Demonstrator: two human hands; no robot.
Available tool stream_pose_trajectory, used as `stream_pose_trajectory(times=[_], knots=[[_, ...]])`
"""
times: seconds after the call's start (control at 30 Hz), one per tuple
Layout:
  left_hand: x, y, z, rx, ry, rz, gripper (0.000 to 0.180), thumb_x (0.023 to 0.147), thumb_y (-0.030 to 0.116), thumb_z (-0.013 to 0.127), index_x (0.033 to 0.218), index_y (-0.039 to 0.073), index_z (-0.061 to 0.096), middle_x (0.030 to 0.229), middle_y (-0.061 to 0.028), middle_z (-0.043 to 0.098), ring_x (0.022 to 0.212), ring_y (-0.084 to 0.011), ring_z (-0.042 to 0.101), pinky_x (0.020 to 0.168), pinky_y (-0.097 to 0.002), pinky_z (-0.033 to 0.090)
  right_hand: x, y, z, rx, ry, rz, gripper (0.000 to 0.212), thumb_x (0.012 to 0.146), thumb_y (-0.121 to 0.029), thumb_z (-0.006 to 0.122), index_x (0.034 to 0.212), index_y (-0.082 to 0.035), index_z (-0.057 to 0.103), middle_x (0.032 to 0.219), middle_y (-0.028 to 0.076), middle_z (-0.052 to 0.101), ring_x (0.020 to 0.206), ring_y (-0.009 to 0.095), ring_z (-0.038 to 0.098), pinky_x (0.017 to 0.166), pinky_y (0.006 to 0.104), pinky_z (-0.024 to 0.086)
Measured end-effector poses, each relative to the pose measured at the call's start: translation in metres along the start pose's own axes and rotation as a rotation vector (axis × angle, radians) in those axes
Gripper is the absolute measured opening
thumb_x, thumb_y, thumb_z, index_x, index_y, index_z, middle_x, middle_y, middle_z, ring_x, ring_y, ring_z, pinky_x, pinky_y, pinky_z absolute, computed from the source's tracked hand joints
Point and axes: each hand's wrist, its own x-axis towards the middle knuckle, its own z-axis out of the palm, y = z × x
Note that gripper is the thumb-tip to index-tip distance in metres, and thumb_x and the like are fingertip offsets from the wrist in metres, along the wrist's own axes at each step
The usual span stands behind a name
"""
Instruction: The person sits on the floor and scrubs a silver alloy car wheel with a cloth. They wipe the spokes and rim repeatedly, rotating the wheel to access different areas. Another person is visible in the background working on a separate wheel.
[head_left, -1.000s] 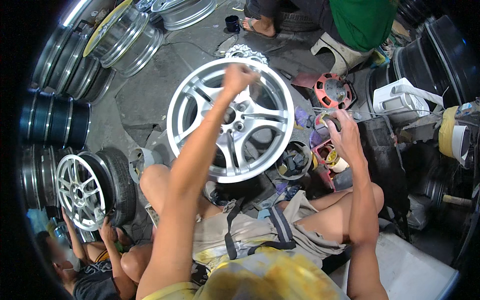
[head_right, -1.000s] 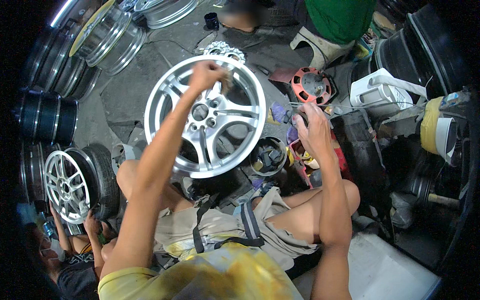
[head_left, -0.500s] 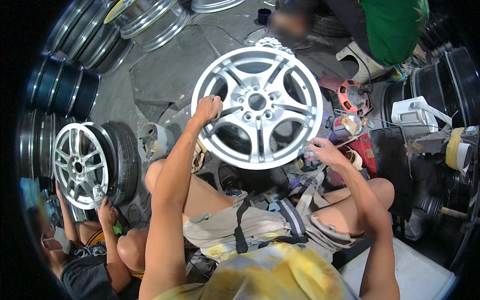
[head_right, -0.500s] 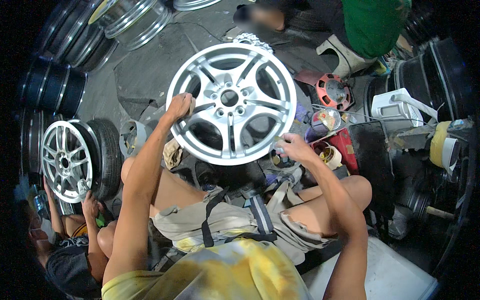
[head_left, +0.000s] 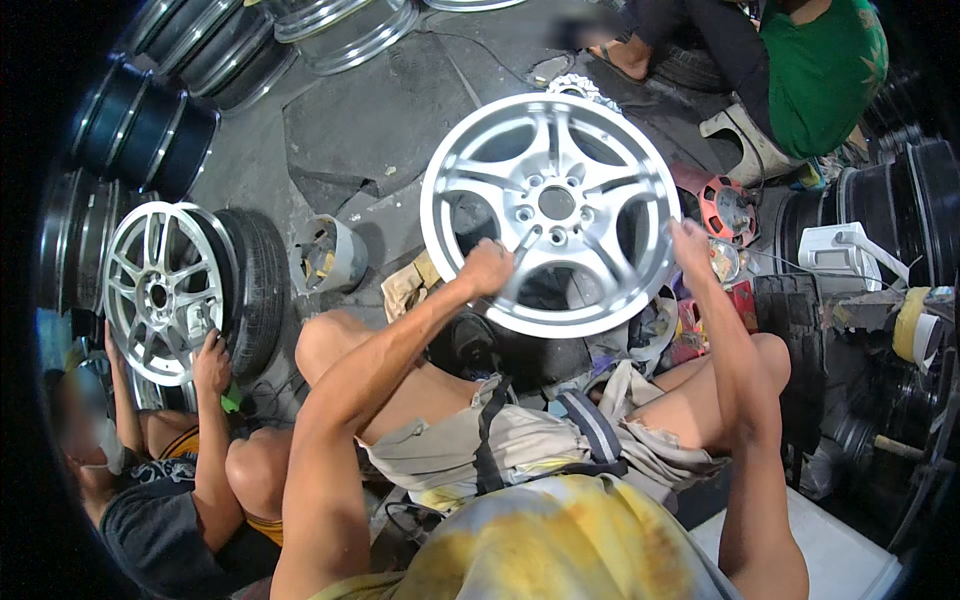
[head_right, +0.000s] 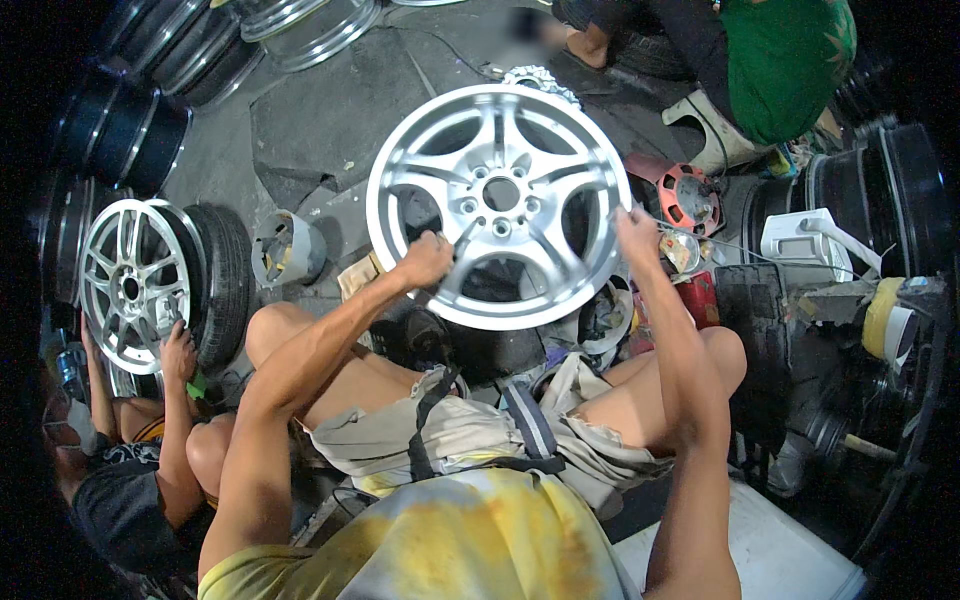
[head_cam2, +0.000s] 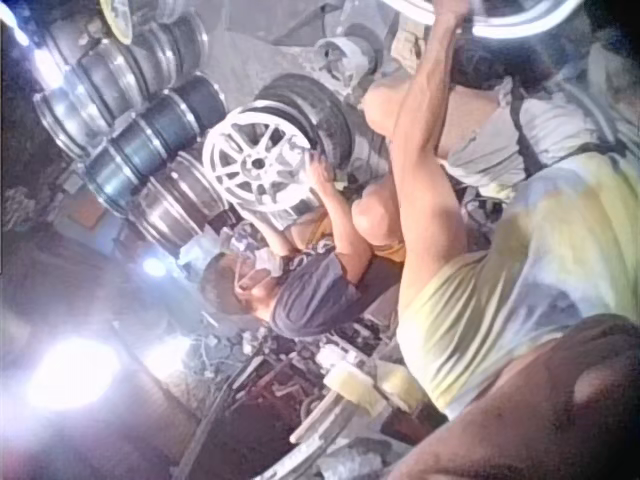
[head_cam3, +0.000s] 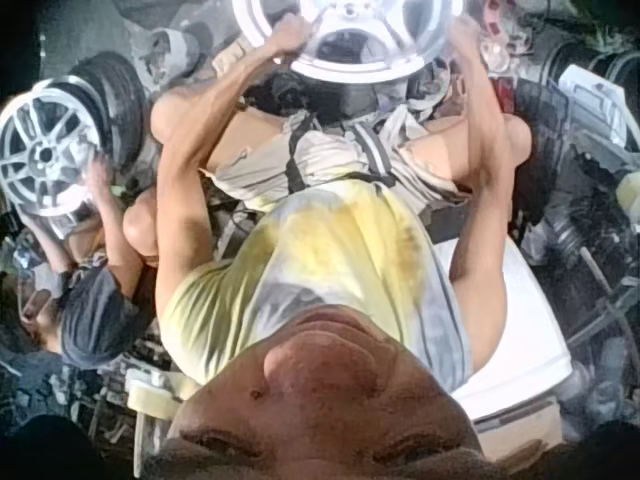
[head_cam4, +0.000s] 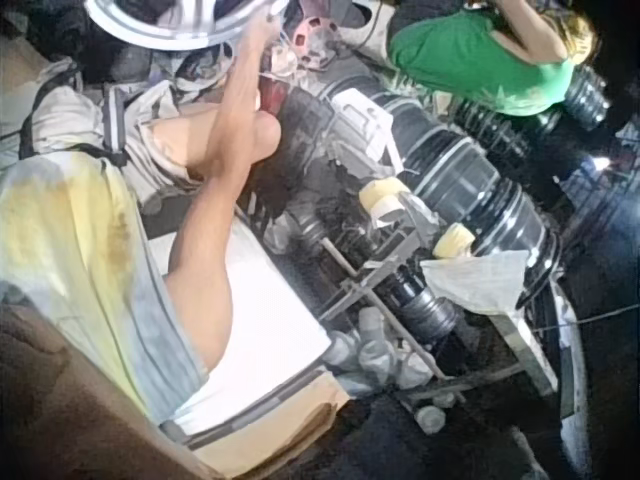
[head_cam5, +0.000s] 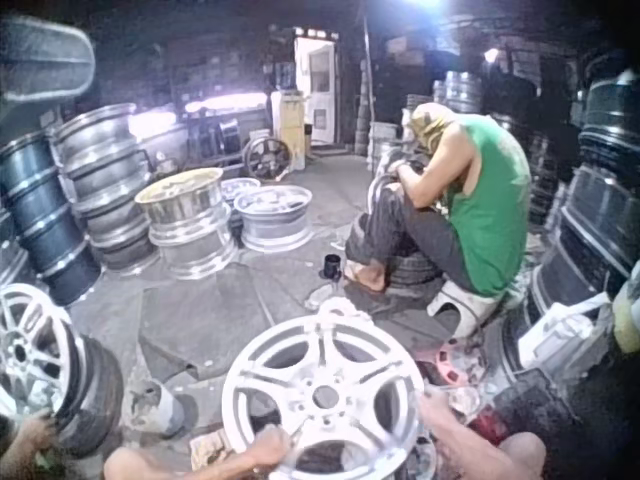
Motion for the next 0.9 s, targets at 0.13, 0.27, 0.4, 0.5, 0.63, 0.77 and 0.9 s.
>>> stream_pose_trajectory(times=[0.13, 0.27, 0.4, 0.5, 0.63, 0.77, 0.9], knots=[[-0.035, -0.013, 0.036, 0.102, -0.147, 0.024, 0.033, 0.085, 0.016, 0.054, 0.098, -0.013, 0.060, 0.104, -0.0388, 0.061, 0.103, -0.0524, 0.060, 0.092, -0.0513, 0.048, 0.035, -0.018, 0.031, 0.110, -0.030, -0.217, 0.031, 0.092, -0.026, 0.058, 0.099, 0.003, 0.068, 0.089, 0.006, 0.066, 0.086, 0.014, 0.058, 0.079, 0.0294, 0.044], [-0.044, 0.025, -0.020, 0.195, -0.104, 0.138, 0.022, 0.081, 0.004, 0.052, 0.097, -0.002, 0.067, 0.104, -0.0284, 0.066, 0.102, -0.0442, 0.062, 0.091, -0.0482, 0.049, 0.011, -0.020, 0.004, -0.203, 0.233, -0.499, 0.033, 0.086, -0.026, 0.066, 0.106, 0.000, 0.070, 0.090, 0.018, 0.068, 0.089, 0.030, 0.064, 0.083, 0.0389, 0.048], [-0.072, 0.019, -0.074, 0.099, 0.243, 0.188, 0.025, 0.090, 0.019, 0.058, 0.102, -0.001, 0.065, 0.098, -0.0232, 0.064, 0.092, -0.0404, 0.061, 0.085, -0.0463, 0.048, -0.005, 0.012, -0.024, -0.230, -0.073, -0.341, 0.034, 0.080, -0.017, 0.068, 0.112, -0.004, 0.067, 0.094, 0.019, 0.070, 0.086, 0.028, 0.068, 0.081, 0.0390, 0.052], [-0.102, 0.056, -0.122, -0.110, 0.272, 0.198, 0.036, 0.090, 0.030, 0.063, 0.085, -0.006, 0.064, 0.084, -0.0234, 0.061, 0.078, -0.0305, 0.061, 0.074, -0.0406, 0.049, -0.028, 0.053, -0.042, -0.381, -0.199, -0.199, 0.035, 0.079, -0.016, 0.067, 0.113, -0.007, 0.066, 0.097, 0.020, 0.070, 0.087, 0.028, 0.069, 0.082, 0.0387, 0.052], [-0.080, 0.060, -0.121, -0.110, 0.483, 0.088, 0.056, 0.090, 0.042, 0.067, 0.059, -0.004, 0.058, 0.049, -0.0046, 0.044, 0.051, -0.0121, 0.038, 0.048, -0.0340, 0.034, -0.072, 0.105, -0.007, -0.421, -0.261, -0.361, 0.017, 0.081, -0.012, 0.066, 0.097, -0.008, 0.070, 0.084, 0.015, 0.070, 0.077, 0.029, 0.068, 0.072, 0.0395, 0.053], [-0.064, 0.094, -0.123, -0.220, 0.504, 0.221, 0.052, 0.090, 0.042, 0.067, 0.061, 0.000, 0.061, 0.052, -0.0028, 0.048, 0.052, -0.0098, 0.043, 0.048, -0.0308, 0.035, -0.105, 0.122, 0.049, -0.940, -0.327, -0.295, 0.025, 0.086, -0.026, 0.069, 0.099, -0.005, 0.068, 0.109, 0.023, 0.063, 0.103, 0.037, 0.063, 0.089, 0.0430, 0.052], [-0.047, 0.104, -0.115, -0.155, 0.524, 0.288, 0.049, 0.089, 0.036, 0.066, 0.066, -0.007, 0.062, 0.050, -0.0124, 0.050, 0.049, -0.0182, 0.044, 0.051, -0.0379, 0.038, -0.097, 0.144, 0.089, -0.800, -0.066, -0.226, 0.034, 0.084, -0.026, 0.072, 0.103, 0.001, 0.064, 0.120, 0.024, 0.056, 0.109, 0.039, 0.058, 0.093, 0.0449, 0.051]])
